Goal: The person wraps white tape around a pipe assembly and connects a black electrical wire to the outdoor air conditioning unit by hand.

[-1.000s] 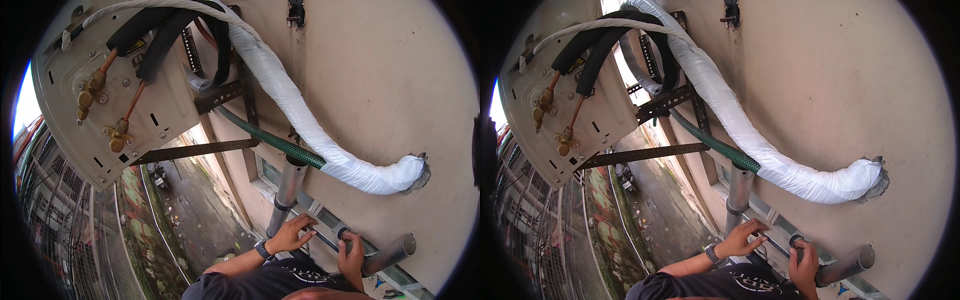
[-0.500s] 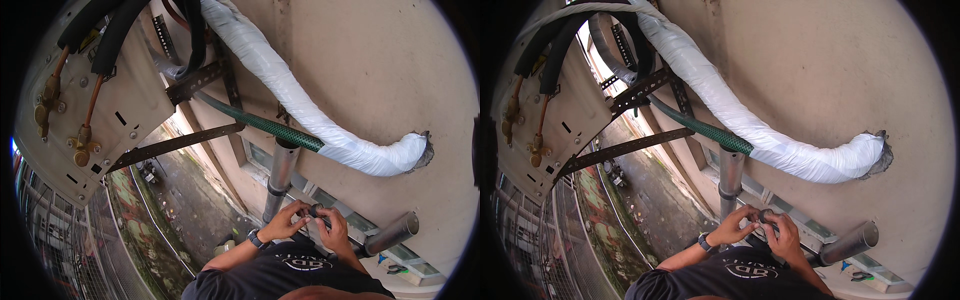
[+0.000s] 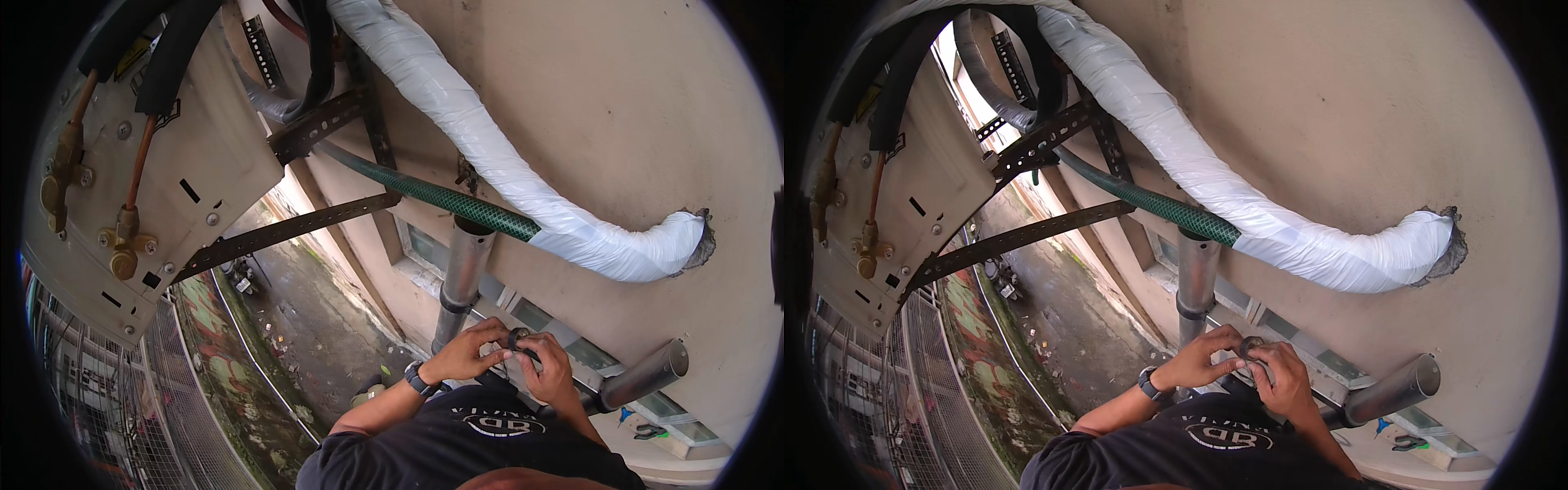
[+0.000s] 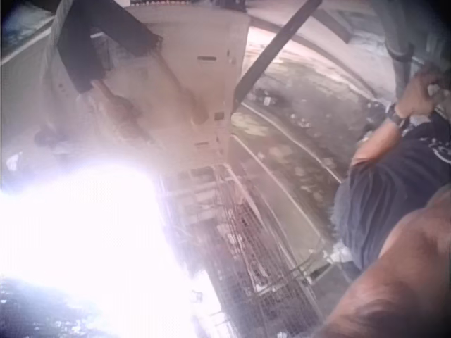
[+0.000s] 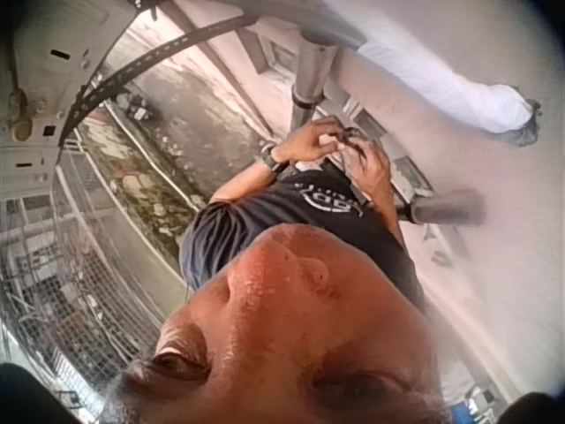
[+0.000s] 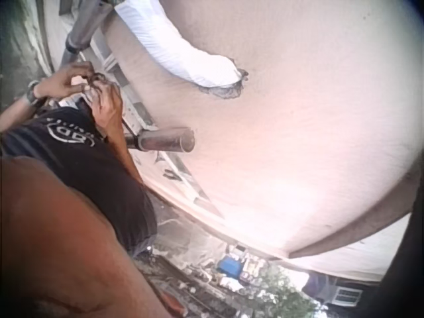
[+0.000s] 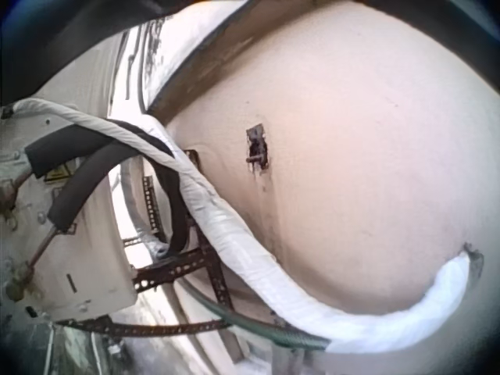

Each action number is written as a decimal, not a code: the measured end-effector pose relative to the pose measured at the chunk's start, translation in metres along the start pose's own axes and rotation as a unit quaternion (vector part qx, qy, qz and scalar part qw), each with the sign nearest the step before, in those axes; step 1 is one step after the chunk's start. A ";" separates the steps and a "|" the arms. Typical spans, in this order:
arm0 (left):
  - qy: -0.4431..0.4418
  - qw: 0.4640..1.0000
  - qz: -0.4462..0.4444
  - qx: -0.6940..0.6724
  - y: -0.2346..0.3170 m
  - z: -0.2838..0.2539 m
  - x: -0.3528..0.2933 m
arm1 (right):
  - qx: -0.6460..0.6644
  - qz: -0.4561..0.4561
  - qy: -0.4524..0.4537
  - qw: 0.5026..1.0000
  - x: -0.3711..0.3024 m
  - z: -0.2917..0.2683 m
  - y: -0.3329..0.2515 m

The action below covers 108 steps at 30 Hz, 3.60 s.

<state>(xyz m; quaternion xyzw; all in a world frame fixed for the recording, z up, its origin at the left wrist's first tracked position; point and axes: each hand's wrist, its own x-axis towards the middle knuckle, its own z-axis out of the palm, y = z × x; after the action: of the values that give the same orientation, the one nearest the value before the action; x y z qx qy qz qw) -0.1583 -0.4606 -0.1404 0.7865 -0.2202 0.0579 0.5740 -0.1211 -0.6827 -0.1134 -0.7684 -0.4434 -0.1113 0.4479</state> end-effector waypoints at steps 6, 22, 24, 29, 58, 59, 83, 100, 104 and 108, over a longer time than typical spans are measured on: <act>0.009 1.000 0.010 0.002 -0.007 0.005 -0.004 | -0.005 0.007 -0.017 1.000 -0.005 0.001 0.005; 0.055 0.998 0.031 -0.017 -0.017 0.013 -0.013 | -0.008 0.067 -0.015 0.998 -0.012 0.003 0.010; 0.052 0.998 0.026 -0.025 -0.018 0.013 -0.013 | 0.000 0.068 -0.013 0.998 -0.011 0.003 0.013; 0.053 0.997 0.028 -0.038 -0.023 0.011 -0.013 | 0.009 0.072 -0.008 0.997 -0.011 0.006 0.015; 0.154 0.720 0.405 -0.542 0.192 -0.279 0.205 | -0.025 0.080 0.002 0.996 -0.017 0.004 0.011; 0.176 0.717 0.400 -0.544 0.191 -0.280 0.207 | -0.028 0.080 0.000 0.996 -0.018 0.004 0.008; 0.633 0.561 0.206 0.493 0.192 -0.304 0.188 | -0.032 0.062 0.008 0.998 -0.008 0.008 0.005; 0.588 0.653 0.189 0.438 0.151 -0.265 0.145 | -0.009 0.060 0.057 0.997 -0.011 0.004 0.003; 0.585 0.698 0.311 0.271 0.100 -0.136 0.080 | -0.017 0.042 0.076 0.996 -0.002 -0.004 0.004; 0.233 0.934 0.149 0.225 0.044 -0.019 0.018 | -0.004 0.002 0.080 0.997 0.007 -0.005 0.003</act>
<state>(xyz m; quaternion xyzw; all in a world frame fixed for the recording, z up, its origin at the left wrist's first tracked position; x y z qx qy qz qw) -0.1572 -0.4585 -0.0887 0.8176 -0.1764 0.3729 0.4018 -0.1137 -0.6833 -0.1083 -0.7598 -0.4040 -0.1728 0.4792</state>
